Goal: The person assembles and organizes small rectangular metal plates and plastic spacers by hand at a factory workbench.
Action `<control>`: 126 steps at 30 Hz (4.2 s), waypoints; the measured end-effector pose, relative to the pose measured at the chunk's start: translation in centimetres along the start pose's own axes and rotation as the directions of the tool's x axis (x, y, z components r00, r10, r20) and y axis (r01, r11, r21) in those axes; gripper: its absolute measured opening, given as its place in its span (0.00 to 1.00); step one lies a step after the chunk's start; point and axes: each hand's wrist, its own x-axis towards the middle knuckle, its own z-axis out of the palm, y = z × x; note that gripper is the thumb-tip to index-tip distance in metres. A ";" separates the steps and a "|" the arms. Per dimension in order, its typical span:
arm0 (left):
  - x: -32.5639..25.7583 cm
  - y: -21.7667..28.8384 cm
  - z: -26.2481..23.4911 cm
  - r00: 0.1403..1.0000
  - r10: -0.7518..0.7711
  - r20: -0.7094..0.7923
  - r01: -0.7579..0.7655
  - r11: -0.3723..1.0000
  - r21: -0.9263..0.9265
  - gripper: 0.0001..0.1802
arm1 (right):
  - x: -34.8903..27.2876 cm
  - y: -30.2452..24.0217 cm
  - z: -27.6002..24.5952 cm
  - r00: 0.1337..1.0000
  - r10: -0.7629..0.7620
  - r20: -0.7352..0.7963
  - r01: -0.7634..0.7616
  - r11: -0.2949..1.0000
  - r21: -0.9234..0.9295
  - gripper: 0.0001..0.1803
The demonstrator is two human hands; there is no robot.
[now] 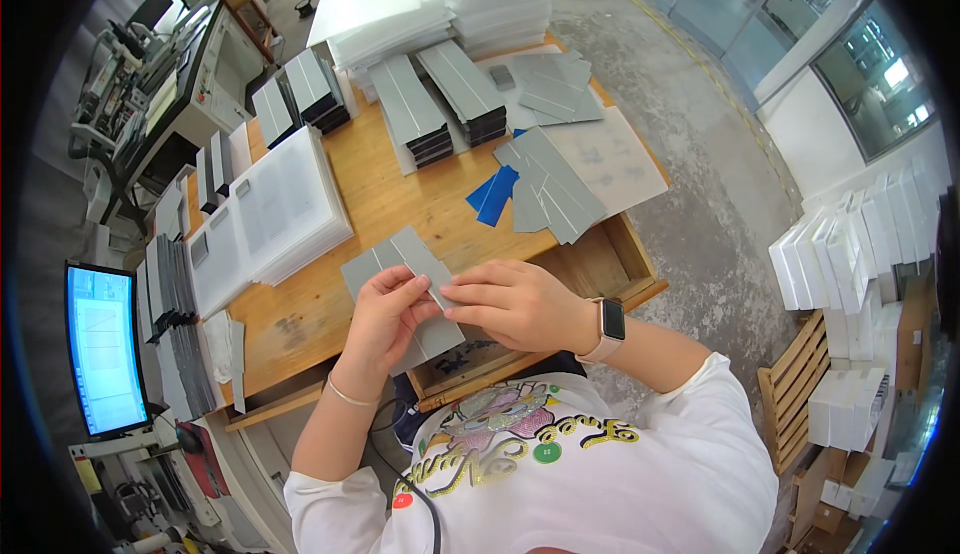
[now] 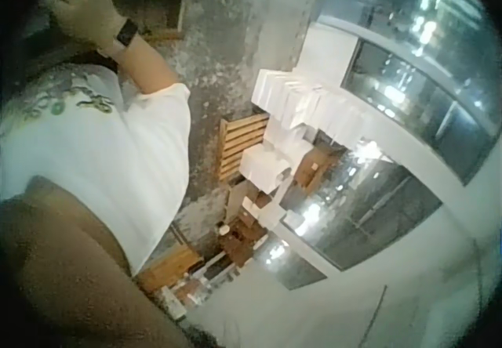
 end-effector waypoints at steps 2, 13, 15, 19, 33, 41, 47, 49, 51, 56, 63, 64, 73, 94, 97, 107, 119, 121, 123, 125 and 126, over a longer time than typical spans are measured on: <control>-0.1 0.1 0.1 1.000 0.011 0.002 -0.011 1.000 -0.003 0.07 | 0.2 0.1 -0.1 1.000 0.002 -0.002 -0.002 1.000 0.011 0.15; 0.0 0.0 0.7 0.986 0.168 -0.019 -0.166 0.983 0.082 0.06 | 2.1 -0.3 -0.3 0.601 0.756 0.259 -0.646 0.270 0.714 0.18; 0.1 -0.2 1.4 0.969 0.247 0.007 -0.246 0.961 0.127 0.08 | 1.7 0.5 0.1 0.587 0.734 0.342 -0.649 0.173 0.741 0.20; -0.1 0.3 2.3 0.962 0.262 0.073 -0.271 0.949 0.160 0.07 | 1.0 2.0 -0.5 0.590 0.707 0.391 -0.632 0.104 0.768 0.16; -2.6 2.4 -2.9 0.904 0.423 -0.056 -0.414 0.901 0.130 0.06 | -7.5 13.2 -10.8 0.237 0.970 0.049 -0.960 0.226 0.164 0.15; -3.1 3.3 -3.1 0.887 0.459 -0.036 -0.453 0.884 0.116 0.07 | -6.1 10.8 -9.9 0.459 0.839 -0.292 -0.872 0.364 -0.327 0.15; 0.0 4.2 0.5 0.925 0.371 0.080 -0.349 0.751 0.560 0.07 | -3.4 9.9 -7.8 0.570 0.803 -0.173 -0.816 0.531 -0.227 0.14; 2.5 4.5 2.6 0.929 0.307 0.208 -0.348 0.527 0.775 0.10 | -2.1 9.5 -6.7 0.604 0.782 -0.157 -0.793 0.569 -0.215 0.13; 5.6 3.6 4.1 0.899 0.305 0.313 -0.388 0.227 0.893 0.14 | -1.1 9.3 -5.7 0.641 0.754 -0.142 -0.764 0.612 -0.203 0.13; 11.0 1.3 6.4 0.888 0.327 0.323 -0.324 -0.053 0.945 0.17 | -1.0 9.4 -4.7 0.721 0.676 -0.151 -0.692 0.698 -0.183 0.11; 11.7 0.3 8.1 0.880 0.366 0.304 -0.241 -0.210 0.948 0.17 | -2.4 9.4 -6.4 0.633 0.750 -0.194 -0.774 0.610 -0.167 0.13; 11.7 0.3 8.0 0.895 0.354 0.274 -0.211 -0.204 0.956 0.17 | -2.5 9.4 -6.5 0.633 0.750 -0.190 -0.774 0.613 -0.156 0.13; 12.7 0.8 8.3 0.967 0.246 0.069 -0.061 -0.042 0.997 0.18 | -3.4 9.2 -6.6 0.583 0.795 -0.169 -0.806 0.592 0.010 0.13; 13.3 1.4 8.6 0.974 0.212 0.074 -0.059 -0.075 0.995 0.18 | -3.8 8.4 -6.3 0.625 0.761 -0.173 -0.760 0.644 0.087 0.13; 13.3 1.6 8.7 0.976 0.204 0.075 -0.060 -0.078 0.995 0.17 | -3.8 8.2 -6.3 0.626 0.760 -0.175 -0.756 0.646 0.100 0.13; 12.0 2.0 7.3 0.956 0.241 0.168 -0.207 0.147 0.967 0.11 | -3.8 8.0 -6.5 0.610 0.779 -0.148 -0.757 0.627 0.181 0.14; 5.9 2.6 7.0 0.092 0.374 0.923 -0.570 -0.740 0.357 0.08 | -0.2 6.5 -4.8 0.517 0.744 0.423 -0.557 -0.083 0.826 0.14; 5.1 2.4 6.5 0.003 0.385 0.923 -0.520 -0.787 0.330 0.09 | 0.4 5.8 -4.8 0.555 0.717 0.421 -0.564 -0.048 0.825 0.14; 4.6 2.4 6.1 -0.020 0.395 0.918 -0.504 -0.797 0.332 0.10 | 0.8 5.5 -4.7 0.590 0.690 0.418 -0.569 -0.012 0.822 0.13; 4.4 2.5 6.1 -0.046 0.406 0.913 -0.490 -0.806 0.333 0.10 | 1.0 5.3 -4.6 0.601 0.673 0.430 -0.583 0.001 0.813 0.12; 4.4 2.5 6.1 -0.079 0.407 0.910 -0.490 -0.811 0.320 0.11 | 1.1 5.3 -4.6 0.597 0.677 0.430 -0.583 -0.002 0.813 0.12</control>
